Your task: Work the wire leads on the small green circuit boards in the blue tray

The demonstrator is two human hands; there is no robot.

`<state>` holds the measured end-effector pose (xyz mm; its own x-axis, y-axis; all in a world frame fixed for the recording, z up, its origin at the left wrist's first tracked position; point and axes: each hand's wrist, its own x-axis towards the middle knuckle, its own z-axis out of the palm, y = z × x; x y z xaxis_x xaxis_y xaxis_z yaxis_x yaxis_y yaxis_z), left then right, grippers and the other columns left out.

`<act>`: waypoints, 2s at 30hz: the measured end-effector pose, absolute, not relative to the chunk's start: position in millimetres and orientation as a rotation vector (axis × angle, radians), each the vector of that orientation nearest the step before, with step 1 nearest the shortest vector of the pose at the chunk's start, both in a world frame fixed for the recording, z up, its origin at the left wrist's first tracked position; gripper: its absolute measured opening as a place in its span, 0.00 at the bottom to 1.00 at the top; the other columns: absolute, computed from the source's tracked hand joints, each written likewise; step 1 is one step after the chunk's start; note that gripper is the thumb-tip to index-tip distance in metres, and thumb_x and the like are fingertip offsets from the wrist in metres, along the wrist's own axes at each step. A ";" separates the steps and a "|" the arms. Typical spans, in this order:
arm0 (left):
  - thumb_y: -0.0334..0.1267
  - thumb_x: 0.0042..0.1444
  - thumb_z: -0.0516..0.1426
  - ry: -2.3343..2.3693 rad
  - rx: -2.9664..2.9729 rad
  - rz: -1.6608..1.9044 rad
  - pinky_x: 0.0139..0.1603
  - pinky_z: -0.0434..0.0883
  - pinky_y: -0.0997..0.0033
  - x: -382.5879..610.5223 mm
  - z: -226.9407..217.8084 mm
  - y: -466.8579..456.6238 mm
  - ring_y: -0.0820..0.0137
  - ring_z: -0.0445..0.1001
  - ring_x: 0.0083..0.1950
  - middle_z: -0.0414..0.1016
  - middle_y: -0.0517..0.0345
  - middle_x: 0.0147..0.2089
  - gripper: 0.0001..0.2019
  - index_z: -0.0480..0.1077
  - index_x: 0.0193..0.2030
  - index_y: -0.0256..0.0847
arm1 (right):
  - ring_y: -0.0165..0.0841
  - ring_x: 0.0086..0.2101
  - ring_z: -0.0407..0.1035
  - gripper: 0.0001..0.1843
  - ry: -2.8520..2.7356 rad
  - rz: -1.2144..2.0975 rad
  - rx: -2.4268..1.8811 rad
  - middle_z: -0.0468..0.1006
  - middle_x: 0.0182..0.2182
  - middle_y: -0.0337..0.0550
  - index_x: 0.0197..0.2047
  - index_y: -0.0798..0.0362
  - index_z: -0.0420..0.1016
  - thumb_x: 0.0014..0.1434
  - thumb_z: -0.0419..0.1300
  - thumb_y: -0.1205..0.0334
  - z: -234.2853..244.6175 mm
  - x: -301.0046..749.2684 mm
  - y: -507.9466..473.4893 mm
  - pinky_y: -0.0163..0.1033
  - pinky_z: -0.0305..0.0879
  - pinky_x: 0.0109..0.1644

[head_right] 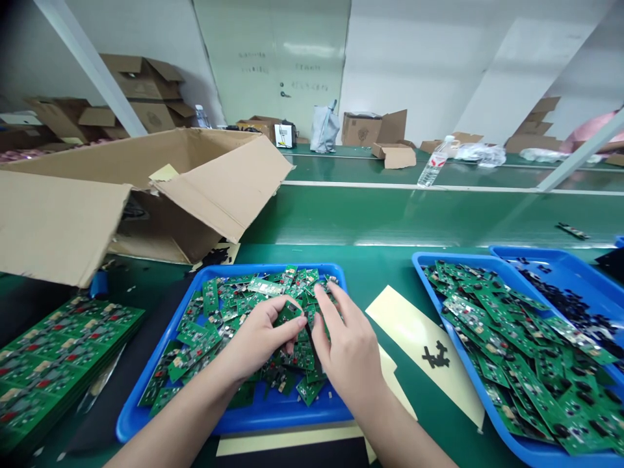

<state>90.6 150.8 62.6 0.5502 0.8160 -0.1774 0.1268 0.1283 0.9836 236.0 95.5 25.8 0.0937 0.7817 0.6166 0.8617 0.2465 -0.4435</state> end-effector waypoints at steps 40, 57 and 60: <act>0.31 0.55 0.46 0.861 1.314 0.517 0.30 0.67 0.74 96.3 63.6 150.5 0.74 0.67 0.24 0.68 0.63 0.20 0.17 0.71 0.46 0.33 | 0.32 0.26 0.67 0.12 -1.937 0.103 -1.375 0.73 0.25 0.42 0.30 0.53 0.67 0.63 0.48 0.69 32.4 243.3 97.5 0.38 0.62 0.32; 0.40 0.59 0.47 0.825 1.433 0.534 0.26 0.64 0.76 94.5 58.9 150.3 0.76 0.63 0.23 0.65 0.62 0.26 0.13 0.69 0.39 0.35 | 0.33 0.31 0.72 0.08 -1.780 0.172 -1.399 0.78 0.30 0.42 0.33 0.52 0.71 0.62 0.52 0.68 32.2 247.2 98.4 0.37 0.68 0.35; 0.41 0.60 0.46 0.849 1.510 0.516 0.27 0.63 0.75 94.2 58.8 149.6 0.76 0.63 0.24 0.66 0.61 0.26 0.13 0.68 0.34 0.37 | 0.34 0.30 0.72 0.08 -1.777 0.097 -1.428 0.78 0.29 0.43 0.34 0.53 0.71 0.62 0.52 0.67 31.9 249.9 99.2 0.39 0.68 0.34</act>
<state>94.2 149.6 58.8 0.6274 0.7616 -0.1621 0.2068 0.0378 0.9777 249.9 99.2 31.9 -0.0057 0.8376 0.5463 0.7732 0.3501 -0.5287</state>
